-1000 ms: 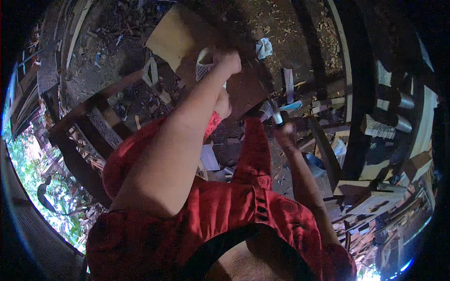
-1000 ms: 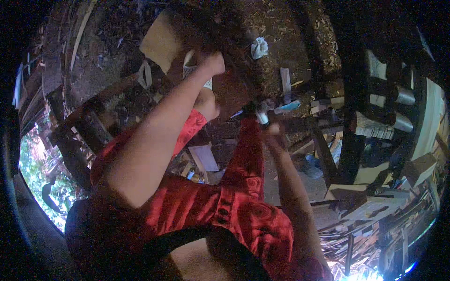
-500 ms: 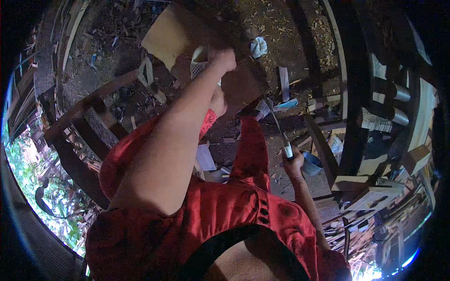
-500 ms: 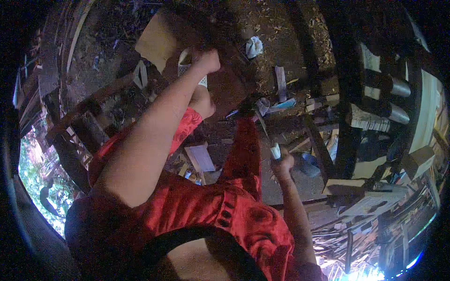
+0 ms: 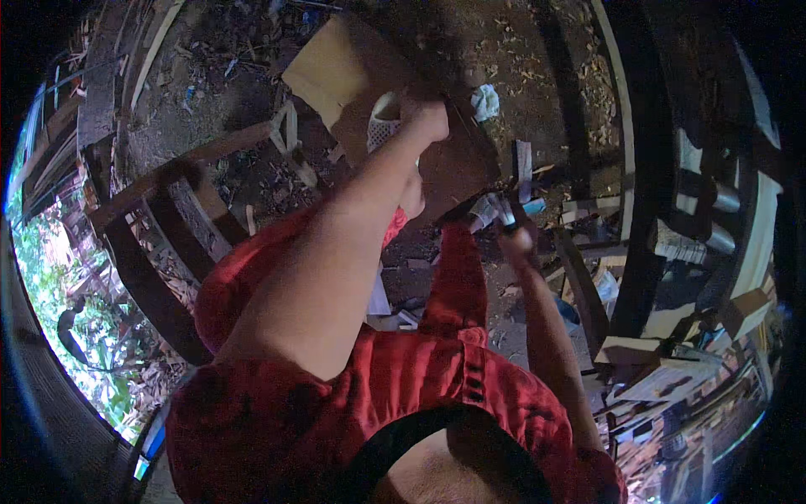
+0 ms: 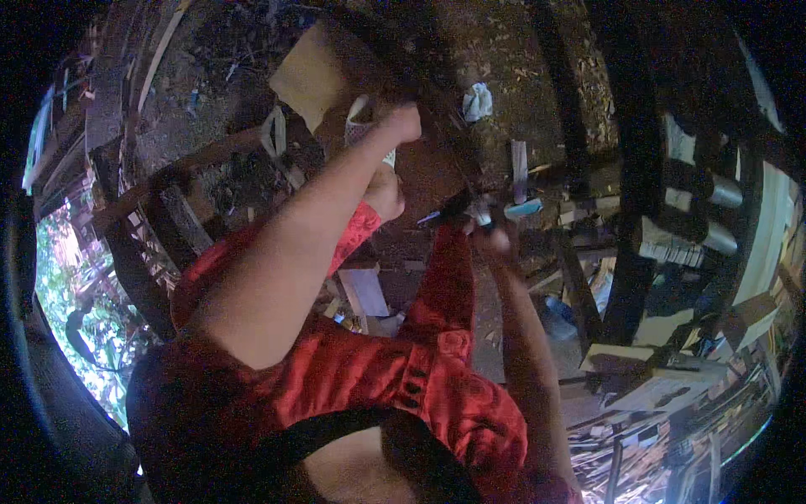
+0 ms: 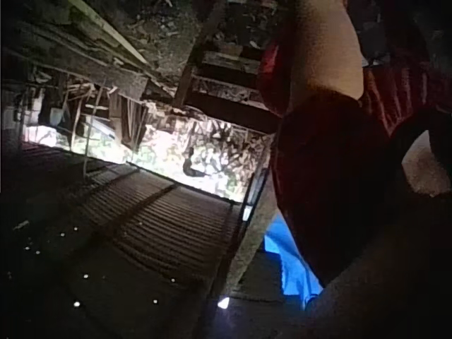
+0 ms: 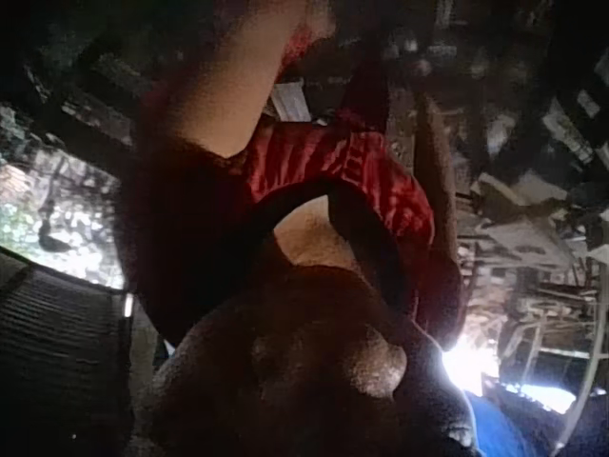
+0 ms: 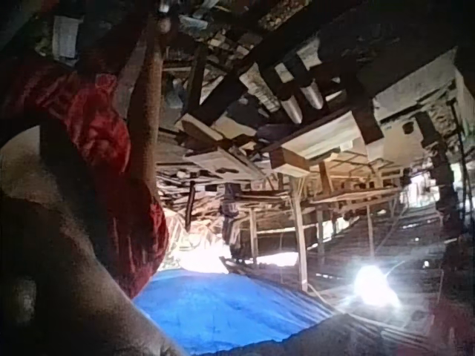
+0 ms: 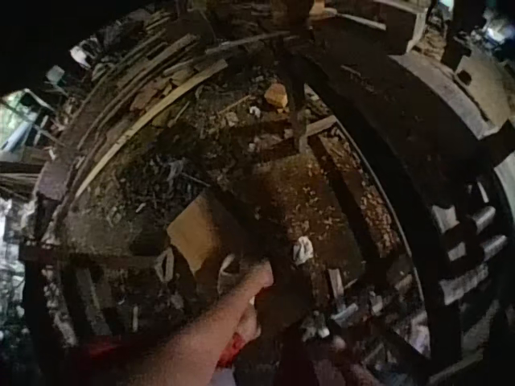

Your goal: Using a hand saw to cut a piece of wood after measuring it.

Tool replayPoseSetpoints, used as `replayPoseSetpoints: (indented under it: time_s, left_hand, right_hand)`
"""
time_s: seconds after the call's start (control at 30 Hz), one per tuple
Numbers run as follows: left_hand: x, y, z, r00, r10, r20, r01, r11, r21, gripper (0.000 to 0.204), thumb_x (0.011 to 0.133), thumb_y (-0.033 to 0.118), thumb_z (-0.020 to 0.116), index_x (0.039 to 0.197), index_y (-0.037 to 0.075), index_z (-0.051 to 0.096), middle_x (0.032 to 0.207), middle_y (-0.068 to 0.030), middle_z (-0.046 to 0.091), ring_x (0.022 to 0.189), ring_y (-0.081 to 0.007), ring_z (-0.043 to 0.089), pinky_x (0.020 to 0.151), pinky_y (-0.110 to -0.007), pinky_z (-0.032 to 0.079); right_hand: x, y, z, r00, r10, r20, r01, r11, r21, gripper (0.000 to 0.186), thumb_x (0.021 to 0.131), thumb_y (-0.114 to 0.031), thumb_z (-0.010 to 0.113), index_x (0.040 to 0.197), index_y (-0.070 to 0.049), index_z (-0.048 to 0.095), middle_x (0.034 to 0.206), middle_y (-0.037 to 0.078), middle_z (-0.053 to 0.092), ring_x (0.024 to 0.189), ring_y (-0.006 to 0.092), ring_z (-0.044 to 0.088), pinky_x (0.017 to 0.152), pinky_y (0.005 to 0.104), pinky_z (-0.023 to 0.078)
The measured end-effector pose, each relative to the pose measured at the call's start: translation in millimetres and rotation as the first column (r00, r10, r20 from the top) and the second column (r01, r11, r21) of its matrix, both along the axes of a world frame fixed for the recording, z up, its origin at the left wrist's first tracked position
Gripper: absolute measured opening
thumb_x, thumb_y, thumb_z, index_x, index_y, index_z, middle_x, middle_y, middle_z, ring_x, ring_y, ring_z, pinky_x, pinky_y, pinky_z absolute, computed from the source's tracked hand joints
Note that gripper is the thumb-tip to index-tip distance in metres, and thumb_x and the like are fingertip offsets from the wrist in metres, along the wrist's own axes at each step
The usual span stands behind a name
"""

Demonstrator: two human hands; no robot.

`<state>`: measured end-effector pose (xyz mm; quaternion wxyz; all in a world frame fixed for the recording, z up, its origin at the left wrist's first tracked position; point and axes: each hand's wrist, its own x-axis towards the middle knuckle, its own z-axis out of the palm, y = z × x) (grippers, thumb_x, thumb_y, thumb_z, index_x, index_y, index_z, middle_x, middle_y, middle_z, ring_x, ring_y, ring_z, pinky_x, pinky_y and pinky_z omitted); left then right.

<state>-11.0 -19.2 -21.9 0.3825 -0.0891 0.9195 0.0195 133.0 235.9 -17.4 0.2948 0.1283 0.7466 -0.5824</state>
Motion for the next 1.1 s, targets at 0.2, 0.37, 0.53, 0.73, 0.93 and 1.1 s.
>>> replayPoseSetpoints:
  time_s: [0.2,0.37,0.53,0.73,0.93,1.1]
  left_hand:
    - [-1,5,20,0.996,-0.052,-0.078,0.044,0.993,-0.109,0.048,0.069,0.025,0.054,0.113,0.005,0.052,0.123,-0.0129,0.046,0.115,-0.0298,0.041,0.096,-0.046,0.028]
    - [3,7,33,0.977,-0.123,-0.174,0.112,0.991,-0.074,0.030,0.069,0.019,0.049,0.092,0.006,0.063,0.095,-0.0150,0.062,0.099,-0.0290,0.054,0.097,-0.059,0.015]
    - [-5,9,35,0.993,-0.012,0.118,0.010,1.000,0.019,0.042,0.071,0.022,0.049,0.108,0.003,0.055,0.115,-0.0160,0.051,0.112,-0.0275,0.043,0.100,-0.048,0.019]
    - [14,18,13,0.971,-0.036,-0.236,0.006,0.992,-0.127,0.032,0.070,0.020,0.051,0.095,0.004,0.062,0.099,-0.0167,0.058,0.105,-0.0313,0.048,0.099,-0.057,0.011]
    - [9,15,-8,0.985,0.059,-0.160,-0.068,0.996,-0.054,0.036,0.071,0.021,0.051,0.102,0.003,0.059,0.109,-0.0148,0.054,0.112,-0.0307,0.042,0.102,-0.053,0.008]
    - [8,16,4,0.992,0.025,-0.124,-0.044,0.987,-0.157,0.038,0.072,0.021,0.051,0.105,0.004,0.057,0.113,-0.0124,0.053,0.116,-0.0290,0.039,0.103,-0.052,0.006]
  right_hand:
    - [8,9,-13,0.965,0.187,-0.183,-0.163,0.977,0.140,0.053,0.070,-0.019,0.068,0.116,-0.004,0.046,0.104,0.011,0.054,0.091,0.0200,0.052,0.075,0.0312,0.044]
    - [6,6,7,0.990,0.139,0.022,-0.140,0.989,0.043,0.062,0.067,-0.017,0.071,0.120,-0.003,0.040,0.100,0.005,0.053,0.088,0.0129,0.051,0.074,0.0297,0.045]
    - [-8,1,27,0.967,0.251,-0.042,-0.245,0.964,0.100,0.062,0.067,-0.016,0.070,0.118,0.001,0.039,0.098,0.009,0.054,0.089,0.0203,0.053,0.075,0.0300,0.045]
    - [-16,-8,30,0.924,0.374,-0.076,-0.326,0.877,0.353,0.047,0.066,-0.013,0.066,0.108,0.000,0.048,0.092,0.016,0.059,0.083,0.0280,0.057,0.070,0.0362,0.044]
    - [-16,-6,31,0.999,0.003,-0.032,-0.002,1.000,0.012,0.042,0.069,-0.012,0.063,0.106,0.001,0.049,0.085,0.017,0.060,0.076,0.0309,0.059,0.066,0.0380,0.045]
    - [-17,-6,36,0.895,0.438,0.081,-0.424,0.782,0.458,0.044,0.070,-0.013,0.062,0.109,0.001,0.047,0.084,0.018,0.060,0.073,0.0311,0.058,0.064,0.0385,0.044]
